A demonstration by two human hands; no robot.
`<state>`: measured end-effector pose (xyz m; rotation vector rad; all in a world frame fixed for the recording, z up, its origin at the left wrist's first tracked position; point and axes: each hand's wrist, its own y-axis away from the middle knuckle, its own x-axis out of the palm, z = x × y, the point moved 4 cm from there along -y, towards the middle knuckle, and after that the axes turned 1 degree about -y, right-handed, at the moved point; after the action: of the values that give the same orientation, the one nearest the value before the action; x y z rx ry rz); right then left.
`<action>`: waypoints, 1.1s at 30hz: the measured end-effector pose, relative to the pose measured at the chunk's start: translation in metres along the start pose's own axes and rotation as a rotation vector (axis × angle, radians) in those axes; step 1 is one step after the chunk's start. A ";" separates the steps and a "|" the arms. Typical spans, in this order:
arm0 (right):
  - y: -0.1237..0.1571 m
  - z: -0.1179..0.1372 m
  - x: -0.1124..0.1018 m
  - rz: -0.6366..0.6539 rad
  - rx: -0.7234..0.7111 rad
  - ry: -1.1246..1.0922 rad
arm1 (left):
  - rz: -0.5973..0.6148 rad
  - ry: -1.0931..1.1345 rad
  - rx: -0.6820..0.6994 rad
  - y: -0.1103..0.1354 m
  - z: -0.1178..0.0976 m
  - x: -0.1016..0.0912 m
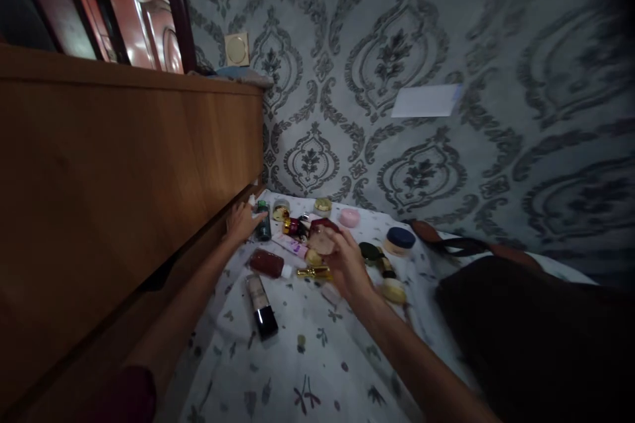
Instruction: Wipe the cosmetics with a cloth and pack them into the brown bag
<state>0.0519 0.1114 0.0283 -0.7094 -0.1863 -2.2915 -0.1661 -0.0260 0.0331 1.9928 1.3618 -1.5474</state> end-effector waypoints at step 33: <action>0.148 0.014 -0.100 0.010 0.402 -0.174 | 0.551 0.014 0.743 0.151 -0.086 0.003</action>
<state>0.2176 0.0676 -0.0248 -0.6918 -0.7003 -2.0900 0.0057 -0.0430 0.0165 2.4716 0.1469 -1.8862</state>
